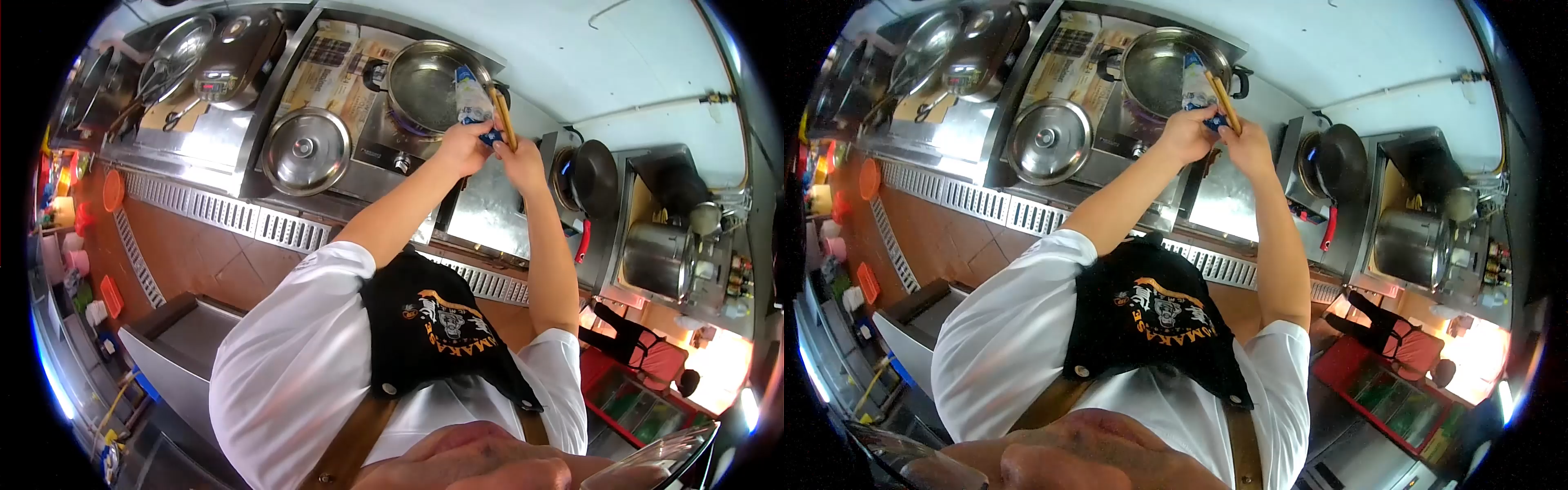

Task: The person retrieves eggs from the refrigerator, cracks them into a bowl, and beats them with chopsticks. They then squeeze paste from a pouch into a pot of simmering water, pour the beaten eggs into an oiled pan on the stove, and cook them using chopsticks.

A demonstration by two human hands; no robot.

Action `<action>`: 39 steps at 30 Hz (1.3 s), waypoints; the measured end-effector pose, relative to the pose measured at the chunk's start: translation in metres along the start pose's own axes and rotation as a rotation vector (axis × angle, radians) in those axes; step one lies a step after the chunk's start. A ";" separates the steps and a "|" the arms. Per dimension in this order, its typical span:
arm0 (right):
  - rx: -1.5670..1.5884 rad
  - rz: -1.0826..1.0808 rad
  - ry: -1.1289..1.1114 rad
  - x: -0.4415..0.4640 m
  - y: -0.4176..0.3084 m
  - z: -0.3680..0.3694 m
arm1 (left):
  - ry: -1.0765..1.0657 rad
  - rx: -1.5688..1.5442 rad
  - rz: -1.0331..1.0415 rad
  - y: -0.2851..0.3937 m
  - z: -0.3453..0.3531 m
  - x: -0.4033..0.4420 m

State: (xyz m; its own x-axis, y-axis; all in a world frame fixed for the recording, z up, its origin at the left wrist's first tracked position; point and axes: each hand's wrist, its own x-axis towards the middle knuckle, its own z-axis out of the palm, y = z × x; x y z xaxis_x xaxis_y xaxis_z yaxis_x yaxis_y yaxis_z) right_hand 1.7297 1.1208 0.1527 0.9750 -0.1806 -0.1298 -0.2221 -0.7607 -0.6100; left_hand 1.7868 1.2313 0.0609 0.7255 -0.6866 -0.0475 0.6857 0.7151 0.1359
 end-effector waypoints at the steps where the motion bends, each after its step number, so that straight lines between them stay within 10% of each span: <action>1: 0.024 0.003 -0.020 -0.001 -0.003 0.001 | 0.007 -0.012 0.014 0.002 0.005 -0.008; 13: 0.041 -0.113 -0.302 0.026 -0.073 0.071 | -0.051 0.108 0.280 0.099 -0.008 -0.092; 20: 0.274 -0.147 -0.556 -0.008 -0.110 0.105 | 0.485 0.908 0.513 0.121 -0.001 -0.188; 29: 0.556 -0.057 -0.660 -0.016 -0.096 0.142 | 1.320 0.983 0.596 0.148 -0.024 -0.364; 39: 0.402 -0.195 -0.838 -0.035 -0.133 0.211 | 1.333 0.754 0.807 0.150 -0.047 -0.468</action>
State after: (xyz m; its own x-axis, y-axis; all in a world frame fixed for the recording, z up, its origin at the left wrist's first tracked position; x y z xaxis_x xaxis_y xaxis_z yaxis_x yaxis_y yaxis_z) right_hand 1.7276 1.3602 0.0731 0.7201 0.5519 -0.4206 -0.1858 -0.4306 -0.8832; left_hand 1.5525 1.6659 0.0573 0.6569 0.6350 -0.4065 0.2599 0.3154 0.9127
